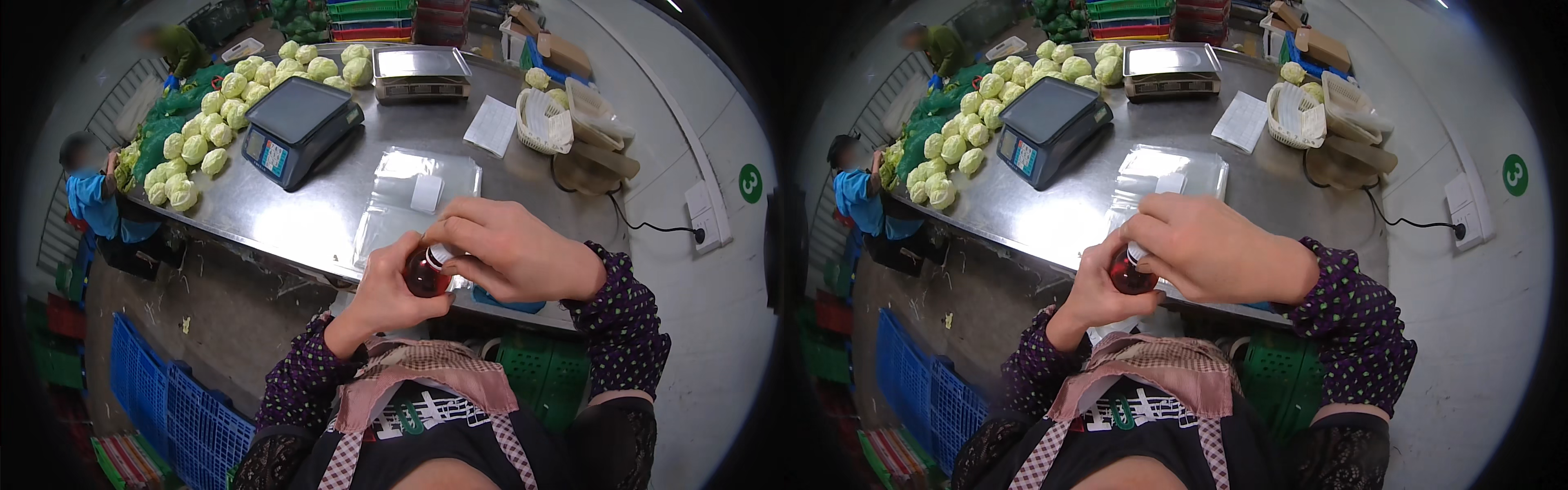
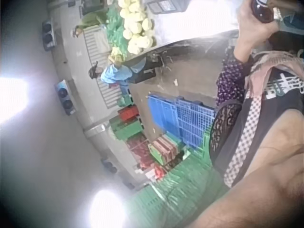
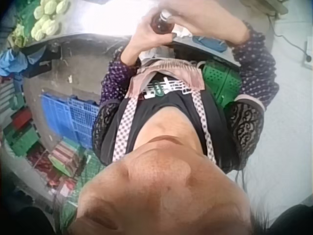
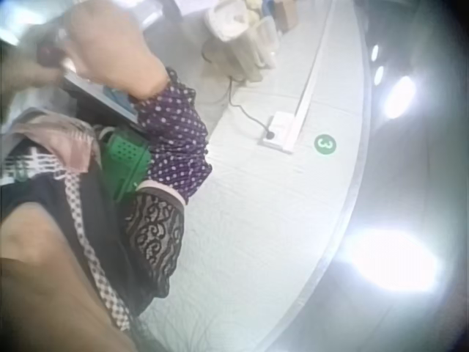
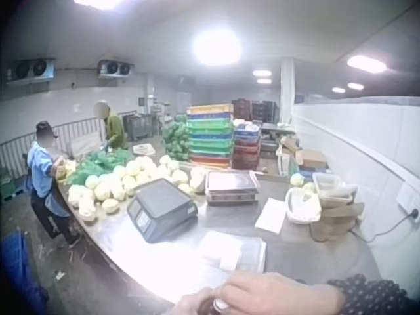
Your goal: The person stands at a stainless steel counter in a market setting and uses a handheld label printer to apply price tags to clear plastic bags containing white rectangular blocks. The person repeatedly prints labels, peels them from the backing, and sticks them onto the bags.
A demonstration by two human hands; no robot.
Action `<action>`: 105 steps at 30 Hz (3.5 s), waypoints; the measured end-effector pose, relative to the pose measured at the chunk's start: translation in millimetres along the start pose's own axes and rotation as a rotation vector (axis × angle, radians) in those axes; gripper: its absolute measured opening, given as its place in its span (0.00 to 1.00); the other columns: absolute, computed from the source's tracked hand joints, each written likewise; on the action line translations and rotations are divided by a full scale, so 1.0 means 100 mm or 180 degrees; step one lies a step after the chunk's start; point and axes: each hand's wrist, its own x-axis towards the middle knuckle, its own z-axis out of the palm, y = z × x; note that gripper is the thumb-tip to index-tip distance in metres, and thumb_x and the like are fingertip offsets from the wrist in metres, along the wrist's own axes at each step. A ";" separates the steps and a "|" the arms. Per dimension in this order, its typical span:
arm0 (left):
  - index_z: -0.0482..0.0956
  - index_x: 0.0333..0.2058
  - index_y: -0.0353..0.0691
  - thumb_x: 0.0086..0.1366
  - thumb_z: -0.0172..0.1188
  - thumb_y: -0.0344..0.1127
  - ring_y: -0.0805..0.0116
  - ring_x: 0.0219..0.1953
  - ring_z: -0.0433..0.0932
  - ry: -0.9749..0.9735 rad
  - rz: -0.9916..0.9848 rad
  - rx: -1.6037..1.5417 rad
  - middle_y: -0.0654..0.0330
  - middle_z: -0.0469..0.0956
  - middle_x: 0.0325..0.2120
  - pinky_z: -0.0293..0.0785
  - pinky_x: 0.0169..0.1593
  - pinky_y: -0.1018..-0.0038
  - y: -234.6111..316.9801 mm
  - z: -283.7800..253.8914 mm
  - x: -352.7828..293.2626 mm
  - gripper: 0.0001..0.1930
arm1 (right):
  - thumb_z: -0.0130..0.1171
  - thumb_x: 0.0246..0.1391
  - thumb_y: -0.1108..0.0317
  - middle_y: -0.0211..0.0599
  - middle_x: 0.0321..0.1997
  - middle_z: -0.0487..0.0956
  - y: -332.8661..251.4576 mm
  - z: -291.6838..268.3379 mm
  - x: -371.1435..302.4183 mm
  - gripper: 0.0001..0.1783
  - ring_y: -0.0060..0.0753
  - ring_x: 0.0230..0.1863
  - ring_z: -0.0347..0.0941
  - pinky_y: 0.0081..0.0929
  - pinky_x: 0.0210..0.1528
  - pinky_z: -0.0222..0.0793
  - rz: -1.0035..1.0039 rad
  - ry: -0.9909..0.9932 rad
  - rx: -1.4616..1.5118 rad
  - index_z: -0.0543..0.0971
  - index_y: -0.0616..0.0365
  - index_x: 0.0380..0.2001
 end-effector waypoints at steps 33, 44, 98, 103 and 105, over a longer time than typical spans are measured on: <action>0.59 0.64 0.32 0.46 0.62 0.24 0.72 0.33 0.75 0.0726 0.0636 0.0127 0.56 0.75 0.36 0.73 0.39 0.78 -0.36 0.21 -0.30 0.42 | 0.68 0.47 0.66 0.45 0.54 0.77 1.68 1.70 -1.85 0.29 0.46 0.54 0.74 0.38 0.57 0.70 0.3525 0.1706 -0.0521 0.75 0.60 0.53; 0.51 0.67 0.35 0.47 0.79 0.36 0.72 0.43 0.73 0.0415 -0.0405 -0.0869 0.58 0.69 0.47 0.72 0.50 0.74 -0.41 0.40 -0.59 0.54 | 0.69 0.48 0.66 0.47 0.48 0.79 2.20 2.17 -2.11 0.25 0.47 0.48 0.75 0.36 0.52 0.72 0.3500 0.1553 -0.0847 0.77 0.60 0.50; 0.51 0.66 0.34 0.42 0.76 0.27 0.64 0.32 0.80 0.0606 0.1362 0.1188 0.52 0.76 0.36 0.78 0.34 0.72 -0.43 -0.14 -0.59 0.54 | 0.70 0.48 0.74 0.34 0.45 0.79 -0.25 1.28 -0.54 0.27 0.20 0.35 0.75 0.18 0.37 0.74 0.1564 0.1665 0.1976 0.72 0.62 0.52; 0.44 0.69 0.36 0.44 0.74 0.28 0.63 0.44 0.78 0.0399 0.0798 0.0263 0.46 0.69 0.53 0.78 0.42 0.71 -0.41 0.04 -0.70 0.57 | 0.66 0.49 0.78 0.38 0.54 0.77 -0.22 1.23 -0.45 0.26 0.23 0.44 0.76 0.24 0.48 0.74 0.1386 0.2105 0.2326 0.72 0.62 0.53; 0.38 0.70 0.38 0.45 0.74 0.28 0.58 0.55 0.73 0.0092 0.0820 0.0031 0.43 0.59 0.62 0.75 0.52 0.67 -0.38 0.04 -0.68 0.61 | 0.66 0.48 0.79 0.38 0.51 0.78 -0.19 1.26 -0.39 0.25 0.24 0.41 0.78 0.21 0.38 0.76 0.1073 0.2436 0.2063 0.74 0.62 0.51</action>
